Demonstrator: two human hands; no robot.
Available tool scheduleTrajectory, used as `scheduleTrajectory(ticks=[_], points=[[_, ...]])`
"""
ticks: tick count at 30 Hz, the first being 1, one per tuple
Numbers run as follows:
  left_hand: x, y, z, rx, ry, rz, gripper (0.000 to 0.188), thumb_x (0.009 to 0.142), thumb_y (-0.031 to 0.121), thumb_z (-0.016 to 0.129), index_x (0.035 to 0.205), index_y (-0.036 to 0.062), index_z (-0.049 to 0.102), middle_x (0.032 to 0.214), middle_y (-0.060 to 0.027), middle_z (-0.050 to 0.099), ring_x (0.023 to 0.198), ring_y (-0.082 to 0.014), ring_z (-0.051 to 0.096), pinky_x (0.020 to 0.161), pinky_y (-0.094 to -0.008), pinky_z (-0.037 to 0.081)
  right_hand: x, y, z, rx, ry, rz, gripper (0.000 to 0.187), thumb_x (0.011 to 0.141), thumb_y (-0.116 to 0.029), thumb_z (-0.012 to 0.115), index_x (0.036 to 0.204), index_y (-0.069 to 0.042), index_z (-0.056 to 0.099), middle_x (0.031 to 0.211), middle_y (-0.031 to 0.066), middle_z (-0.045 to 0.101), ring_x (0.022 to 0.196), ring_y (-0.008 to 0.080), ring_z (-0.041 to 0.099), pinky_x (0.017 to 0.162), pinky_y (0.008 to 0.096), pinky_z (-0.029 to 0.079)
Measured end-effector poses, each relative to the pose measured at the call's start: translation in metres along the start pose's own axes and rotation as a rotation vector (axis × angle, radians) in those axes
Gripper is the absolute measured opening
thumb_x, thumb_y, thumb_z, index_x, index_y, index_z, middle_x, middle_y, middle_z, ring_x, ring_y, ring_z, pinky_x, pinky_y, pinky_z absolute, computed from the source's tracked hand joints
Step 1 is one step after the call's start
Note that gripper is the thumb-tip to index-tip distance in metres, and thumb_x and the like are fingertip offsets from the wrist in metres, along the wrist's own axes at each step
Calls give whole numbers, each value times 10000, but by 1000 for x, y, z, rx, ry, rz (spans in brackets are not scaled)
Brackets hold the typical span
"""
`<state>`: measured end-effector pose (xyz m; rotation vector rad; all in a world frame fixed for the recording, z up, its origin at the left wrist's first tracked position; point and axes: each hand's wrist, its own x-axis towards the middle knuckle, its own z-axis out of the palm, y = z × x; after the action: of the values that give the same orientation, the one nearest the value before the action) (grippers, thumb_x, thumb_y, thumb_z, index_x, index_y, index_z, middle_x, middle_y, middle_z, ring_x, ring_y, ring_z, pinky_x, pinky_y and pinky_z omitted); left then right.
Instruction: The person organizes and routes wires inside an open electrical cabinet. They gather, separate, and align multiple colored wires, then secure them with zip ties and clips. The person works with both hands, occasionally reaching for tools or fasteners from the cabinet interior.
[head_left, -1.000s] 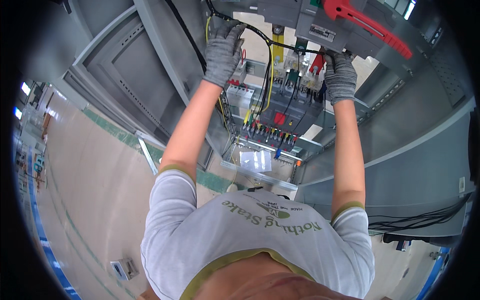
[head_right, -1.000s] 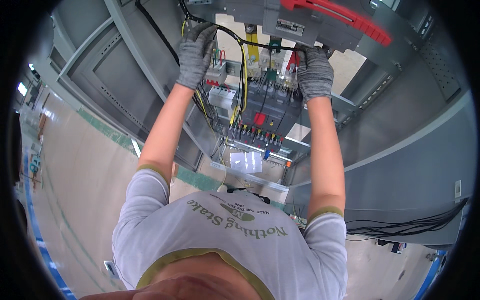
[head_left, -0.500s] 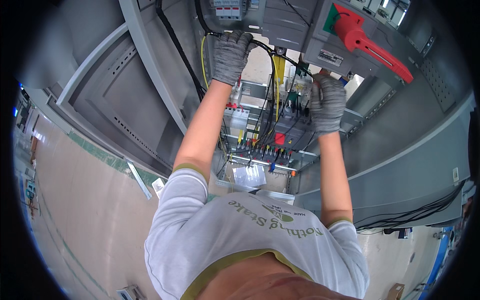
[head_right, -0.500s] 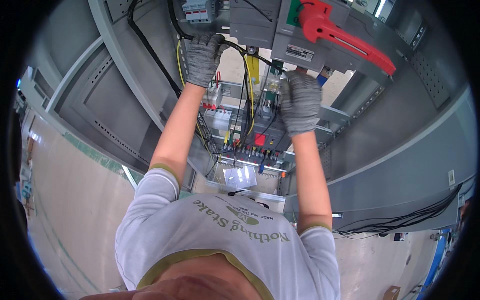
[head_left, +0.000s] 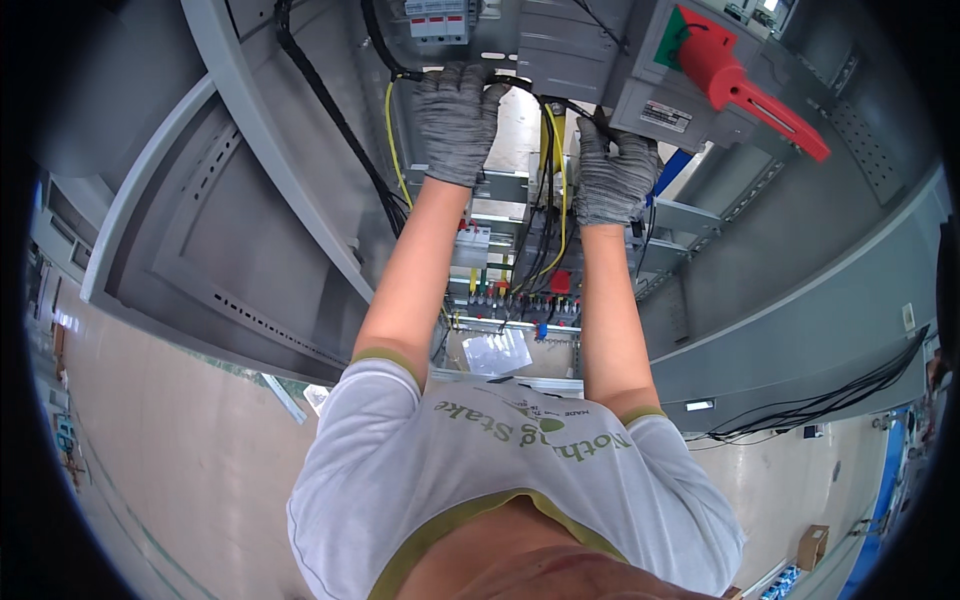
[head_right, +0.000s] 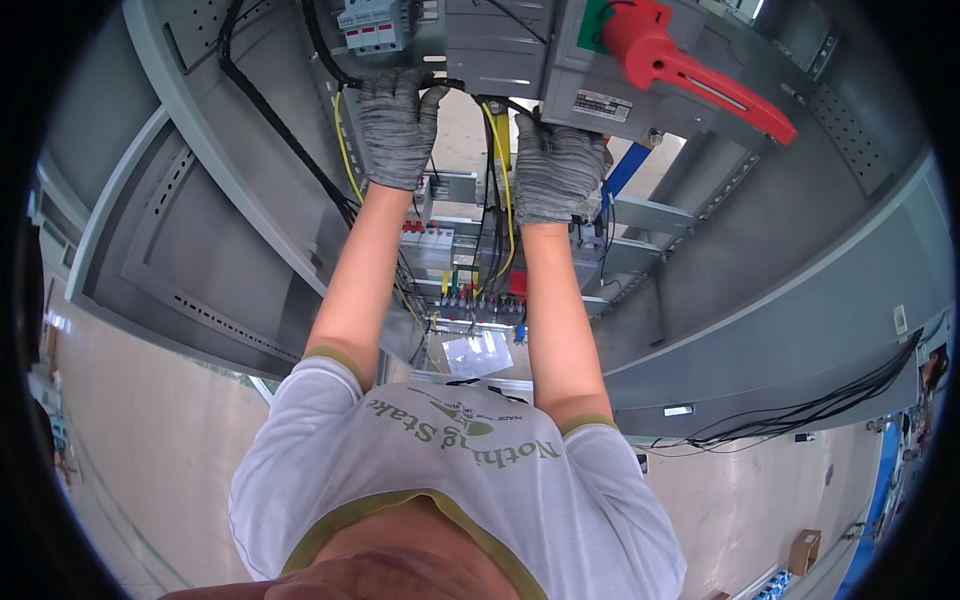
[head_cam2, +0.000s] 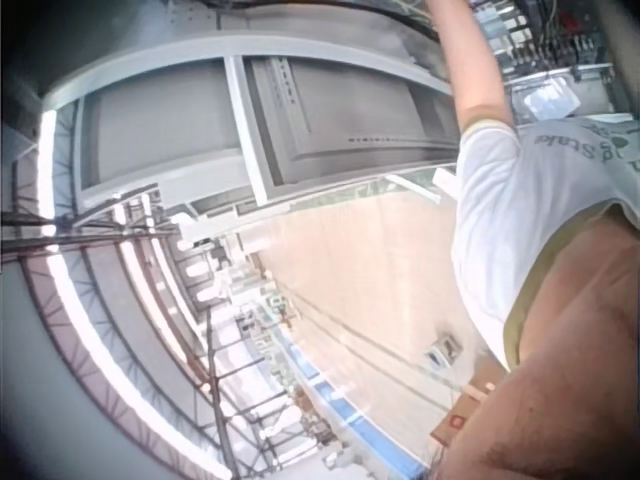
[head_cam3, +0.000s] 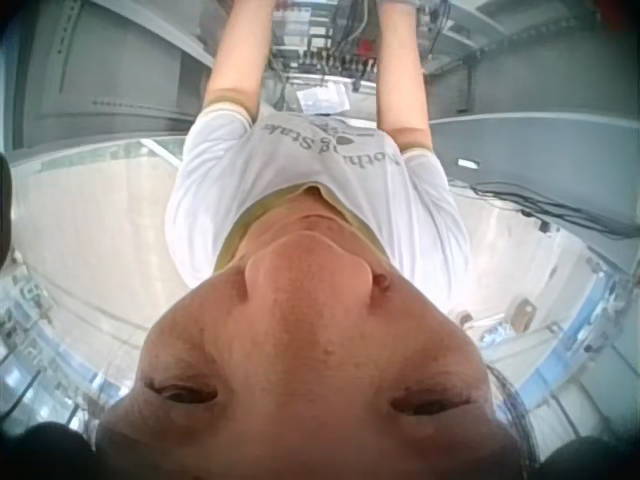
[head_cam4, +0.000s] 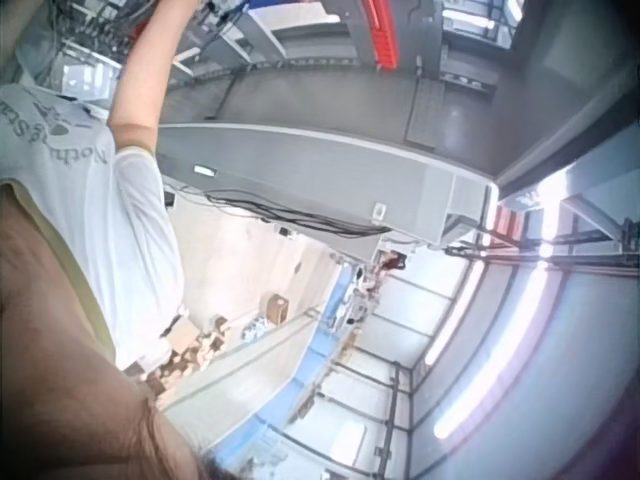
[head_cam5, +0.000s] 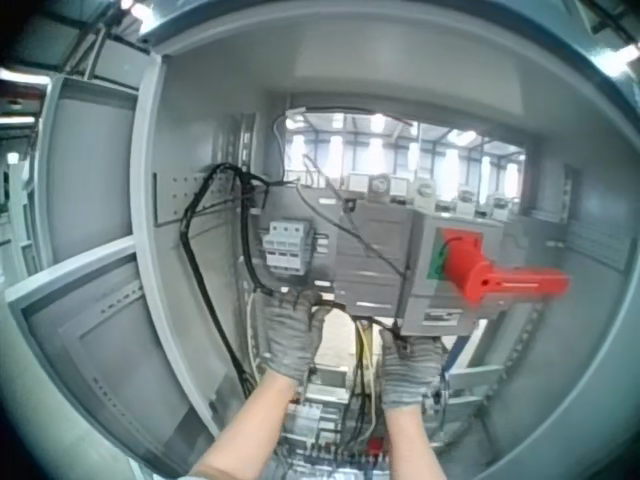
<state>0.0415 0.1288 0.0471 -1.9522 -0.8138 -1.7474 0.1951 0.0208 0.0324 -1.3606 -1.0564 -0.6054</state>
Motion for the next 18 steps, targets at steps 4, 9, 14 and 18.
scheduleTrajectory(ticks=[4,9,14,18], points=[[3,-7,-2,-34,25,16,210,743,271,713,870,111,664,865,-77,604,875,-278,540,803,-421,405,-2,-8,8,308,49,262,271,693,-129,787,927,-23,701,854,86,696,798,188,637,782,318,466],[12,-7,-4,22,-65,-1,221,747,286,701,899,128,676,928,-65,609,905,-272,532,812,-410,411,-2,-4,18,284,91,257,260,730,-134,774,933,-1,682,841,80,697,740,145,635,715,285,484],[-2,9,-3,124,-171,205,422,775,410,640,1059,99,641,1110,-116,573,1067,-305,490,924,-466,371,4,-3,0,85,-156,197,270,794,-199,720,954,13,673,848,127,696,774,220,651,748,310,481],[8,-1,4,48,-102,233,396,759,412,655,1011,107,652,1026,-93,596,1019,-281,516,909,-464,368,6,19,-33,352,-287,132,265,886,-169,603,1088,2,628,976,134,680,873,203,630,814,299,468]])
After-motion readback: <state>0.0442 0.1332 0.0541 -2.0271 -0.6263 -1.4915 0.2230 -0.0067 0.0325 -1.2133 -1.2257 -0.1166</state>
